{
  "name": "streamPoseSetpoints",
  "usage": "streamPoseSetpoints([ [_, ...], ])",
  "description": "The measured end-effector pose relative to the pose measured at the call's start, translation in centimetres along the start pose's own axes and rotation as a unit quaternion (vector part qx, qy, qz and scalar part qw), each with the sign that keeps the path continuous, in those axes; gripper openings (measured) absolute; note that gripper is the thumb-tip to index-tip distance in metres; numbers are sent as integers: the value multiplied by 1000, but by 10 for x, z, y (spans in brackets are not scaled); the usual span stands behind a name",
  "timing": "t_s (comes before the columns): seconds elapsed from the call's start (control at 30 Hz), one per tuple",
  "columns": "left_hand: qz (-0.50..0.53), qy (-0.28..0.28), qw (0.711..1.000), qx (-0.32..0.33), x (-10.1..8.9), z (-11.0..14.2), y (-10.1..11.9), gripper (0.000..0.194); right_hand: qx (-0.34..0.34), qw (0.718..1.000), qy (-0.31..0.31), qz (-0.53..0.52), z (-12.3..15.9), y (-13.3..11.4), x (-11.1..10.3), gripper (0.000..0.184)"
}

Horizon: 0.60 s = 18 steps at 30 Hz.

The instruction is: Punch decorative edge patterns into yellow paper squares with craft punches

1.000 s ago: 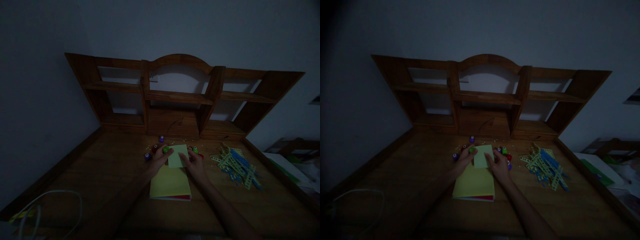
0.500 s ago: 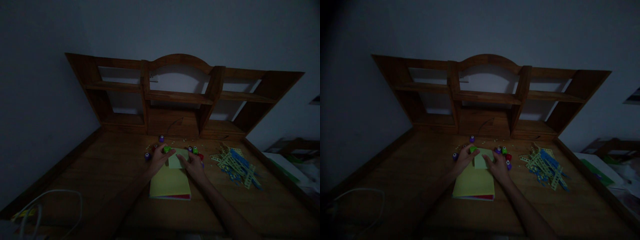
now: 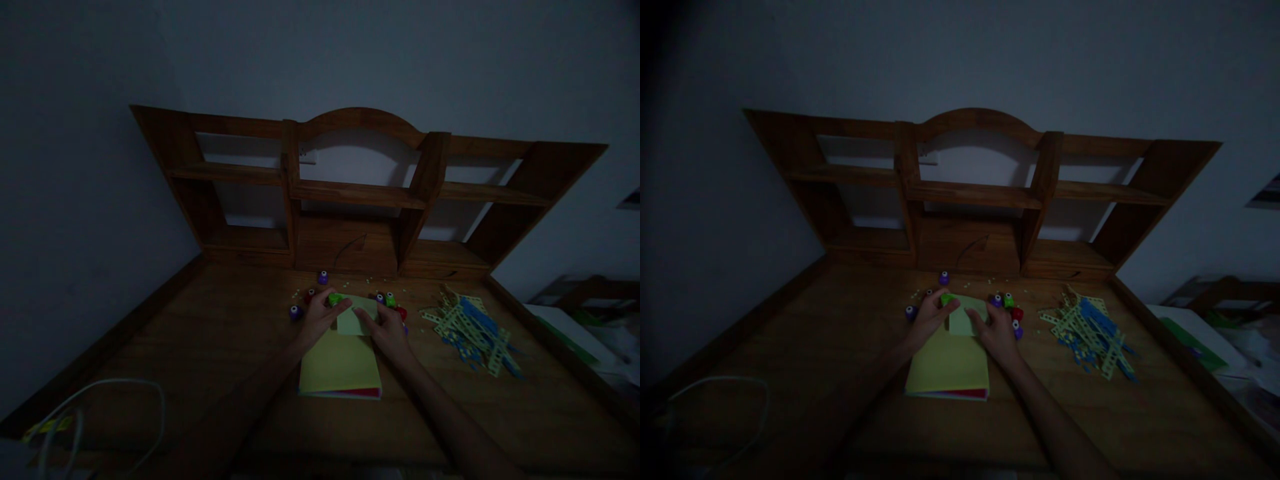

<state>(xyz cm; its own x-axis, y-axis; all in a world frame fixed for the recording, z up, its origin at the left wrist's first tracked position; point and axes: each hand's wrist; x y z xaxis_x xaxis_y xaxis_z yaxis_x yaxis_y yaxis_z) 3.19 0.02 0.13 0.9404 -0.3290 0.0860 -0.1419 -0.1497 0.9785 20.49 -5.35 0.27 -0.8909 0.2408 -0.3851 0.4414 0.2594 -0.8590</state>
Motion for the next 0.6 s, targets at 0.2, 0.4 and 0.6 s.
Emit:
streamPoseSetpoints([
  [0.2,-1,6,1000,-7,2,1,5,47,-4,1000,-10,4,-1,-1,-2,38],
  [0.4,-5,2,1000,-6,1,0,3,46,-3,1000,-18,-13,-1,2,-1,38],
  [0.6,8,11,1000,-7,1,-1,0,45,-4,1000,-12,5,0,1,-1,38],
])
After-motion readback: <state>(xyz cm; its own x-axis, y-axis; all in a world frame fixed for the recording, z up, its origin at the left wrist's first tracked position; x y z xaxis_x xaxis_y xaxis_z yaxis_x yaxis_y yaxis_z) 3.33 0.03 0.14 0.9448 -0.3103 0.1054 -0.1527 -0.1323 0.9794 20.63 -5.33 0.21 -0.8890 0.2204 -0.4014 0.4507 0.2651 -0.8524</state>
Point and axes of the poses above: each hand's wrist, its own z-axis away from the middle knuckle, its own x-axis out of the palm, y = z × x, and after that the axes turned 2 degrees about -z, right-handed
